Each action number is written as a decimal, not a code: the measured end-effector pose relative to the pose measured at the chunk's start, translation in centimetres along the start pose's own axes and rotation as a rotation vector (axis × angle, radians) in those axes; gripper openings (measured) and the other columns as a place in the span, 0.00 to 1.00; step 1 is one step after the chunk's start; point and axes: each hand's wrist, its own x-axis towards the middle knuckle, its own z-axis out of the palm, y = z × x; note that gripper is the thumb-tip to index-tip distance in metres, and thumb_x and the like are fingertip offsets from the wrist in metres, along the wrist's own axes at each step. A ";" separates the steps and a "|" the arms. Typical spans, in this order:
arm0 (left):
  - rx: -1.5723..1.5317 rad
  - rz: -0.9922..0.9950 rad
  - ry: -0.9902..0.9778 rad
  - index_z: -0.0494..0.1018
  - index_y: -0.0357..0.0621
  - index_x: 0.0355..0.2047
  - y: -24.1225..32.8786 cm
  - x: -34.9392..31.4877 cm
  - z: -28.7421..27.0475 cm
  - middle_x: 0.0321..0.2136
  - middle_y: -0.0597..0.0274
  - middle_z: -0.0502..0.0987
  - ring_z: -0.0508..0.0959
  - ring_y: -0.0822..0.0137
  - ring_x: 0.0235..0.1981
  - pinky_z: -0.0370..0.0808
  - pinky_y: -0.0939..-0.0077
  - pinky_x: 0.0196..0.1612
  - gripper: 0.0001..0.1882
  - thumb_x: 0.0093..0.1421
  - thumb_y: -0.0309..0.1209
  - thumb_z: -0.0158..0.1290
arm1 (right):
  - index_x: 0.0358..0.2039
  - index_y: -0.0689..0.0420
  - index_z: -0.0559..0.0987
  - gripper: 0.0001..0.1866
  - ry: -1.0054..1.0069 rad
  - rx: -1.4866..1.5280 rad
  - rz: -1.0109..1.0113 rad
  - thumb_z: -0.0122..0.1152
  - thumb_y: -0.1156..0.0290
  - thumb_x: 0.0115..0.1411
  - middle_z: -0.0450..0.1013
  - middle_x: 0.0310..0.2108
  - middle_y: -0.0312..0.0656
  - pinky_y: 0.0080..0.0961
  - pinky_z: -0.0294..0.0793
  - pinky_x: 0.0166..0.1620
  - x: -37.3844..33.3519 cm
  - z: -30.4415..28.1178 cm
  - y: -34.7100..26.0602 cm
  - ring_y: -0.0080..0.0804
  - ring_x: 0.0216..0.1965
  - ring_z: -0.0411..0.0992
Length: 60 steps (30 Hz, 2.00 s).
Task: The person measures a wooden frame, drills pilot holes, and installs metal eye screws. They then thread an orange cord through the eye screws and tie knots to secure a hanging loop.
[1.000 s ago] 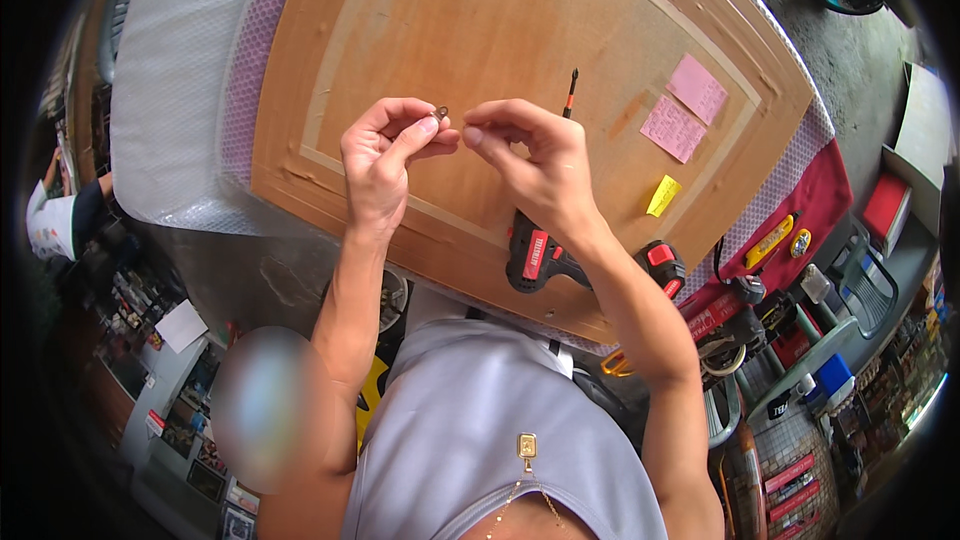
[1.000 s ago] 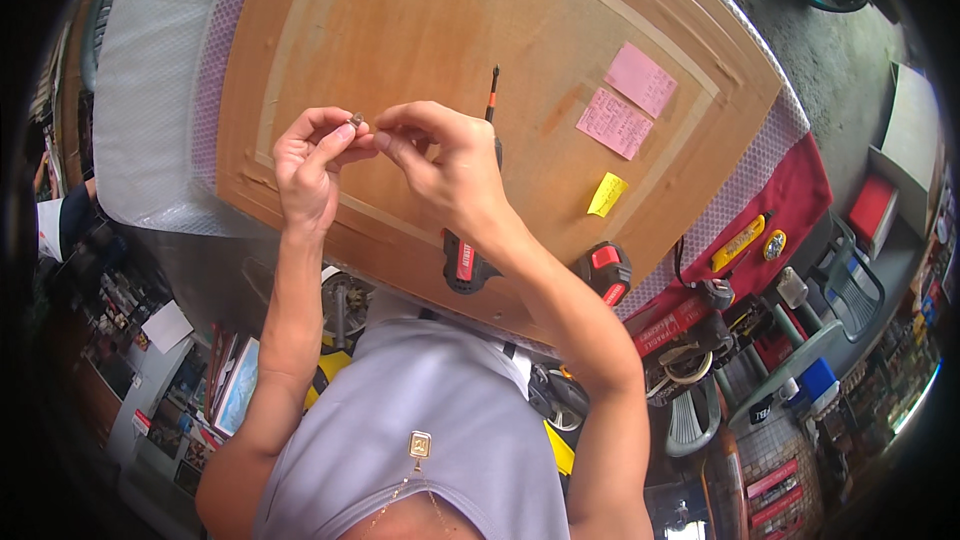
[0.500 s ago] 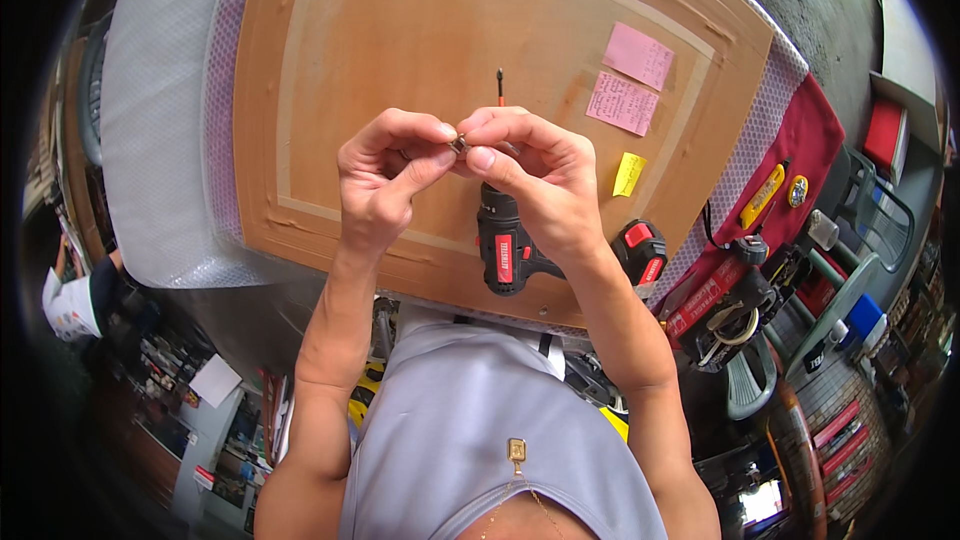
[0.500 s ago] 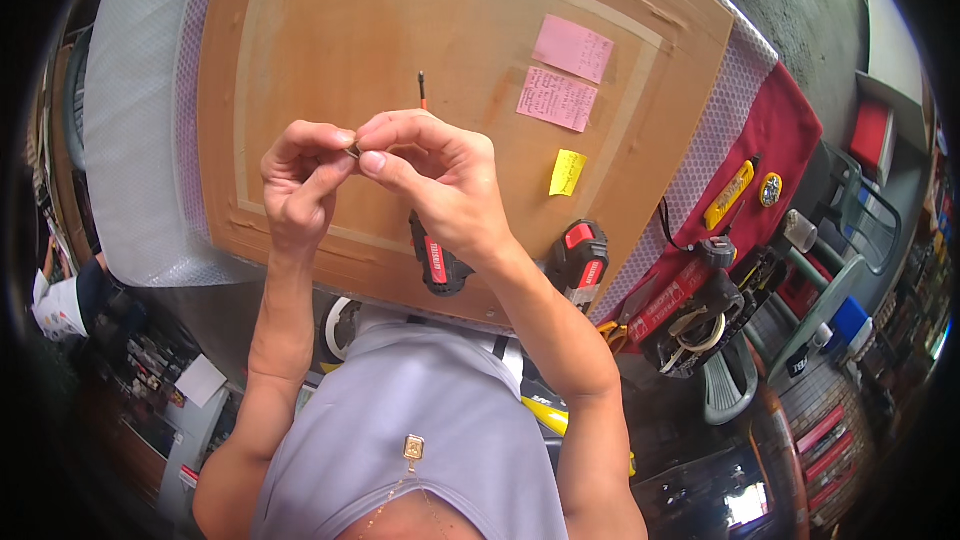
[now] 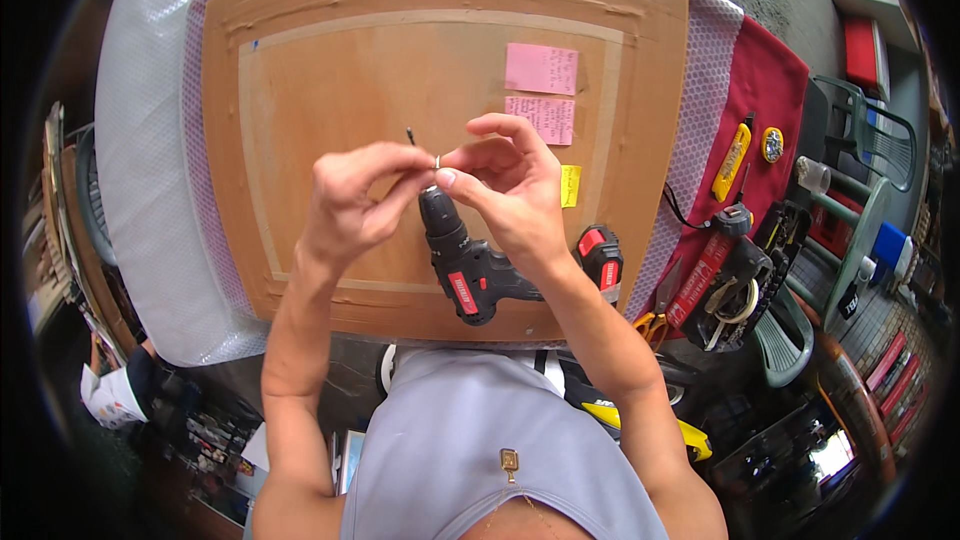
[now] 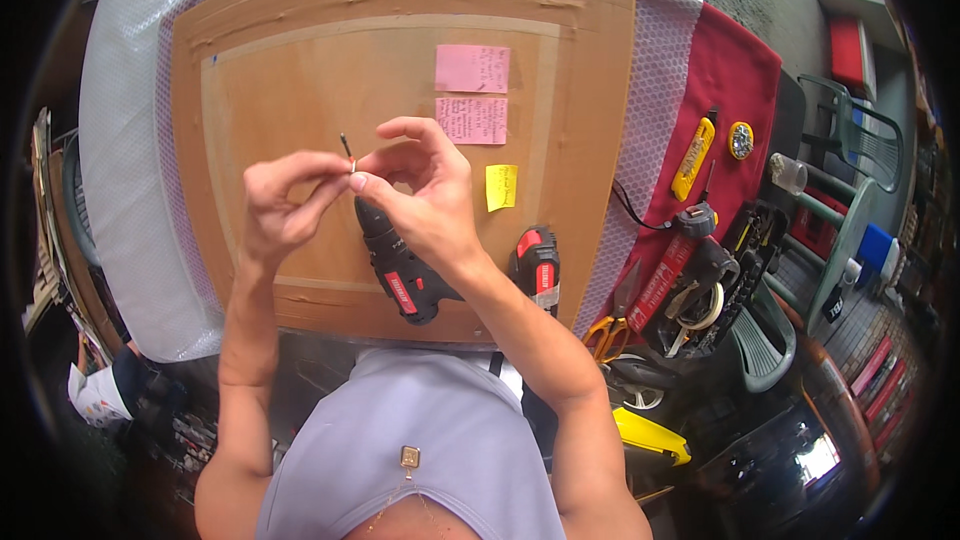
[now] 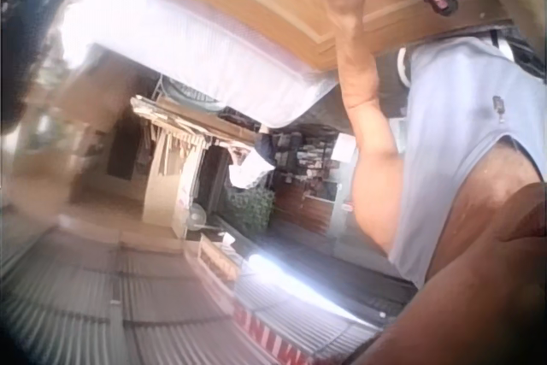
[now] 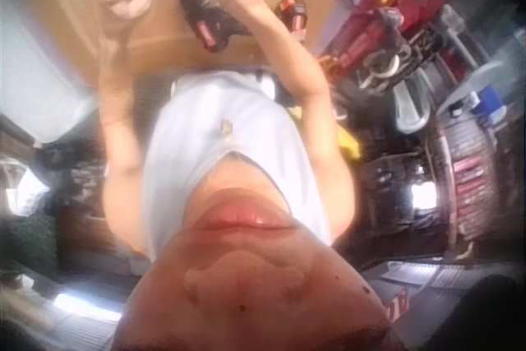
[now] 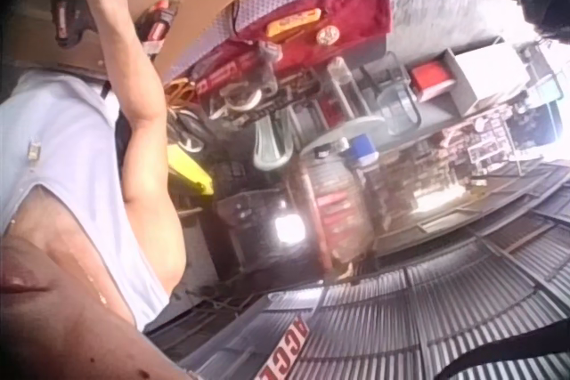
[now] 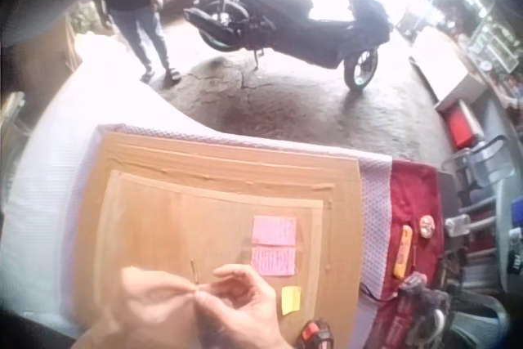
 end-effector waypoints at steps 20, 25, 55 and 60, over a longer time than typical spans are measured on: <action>0.364 0.029 -0.186 0.77 0.52 0.33 -8.0 25.5 7.7 0.41 0.65 0.69 0.70 0.61 0.45 0.68 0.67 0.50 0.06 0.56 0.36 0.56 | 0.56 0.60 0.66 0.42 -0.280 -1.222 0.101 0.67 0.74 0.35 0.73 0.29 0.46 0.35 0.73 0.33 -10.0 -7.5 -6.2 0.43 0.29 0.74; 0.355 0.092 -0.258 0.75 0.46 0.33 -8.6 26.1 6.4 0.39 0.64 0.68 0.72 0.64 0.42 0.71 0.70 0.46 0.05 0.57 0.32 0.55 | 0.52 0.67 0.69 0.32 -0.153 -0.901 0.106 0.67 0.73 0.44 0.76 0.37 0.51 0.30 0.76 0.39 -8.6 -11.4 -13.4 0.43 0.35 0.78; 0.240 -0.092 -0.197 0.77 0.39 0.31 -8.0 26.1 7.1 0.31 0.60 0.74 0.78 0.64 0.36 0.74 0.70 0.44 0.13 0.56 0.38 0.58 | 0.41 0.64 0.75 0.16 0.271 -0.493 0.201 0.63 0.84 0.50 0.72 0.25 0.37 0.19 0.68 0.22 3.8 -13.2 -16.8 0.20 0.19 0.68; 0.151 -0.071 -0.196 0.77 0.40 0.31 -8.6 26.1 7.1 0.32 0.61 0.75 0.78 0.64 0.37 0.73 0.70 0.44 0.13 0.56 0.39 0.58 | 0.40 0.64 0.75 0.16 0.266 -0.467 0.190 0.62 0.85 0.49 0.72 0.24 0.37 0.20 0.69 0.22 4.1 -13.3 -16.7 0.21 0.19 0.68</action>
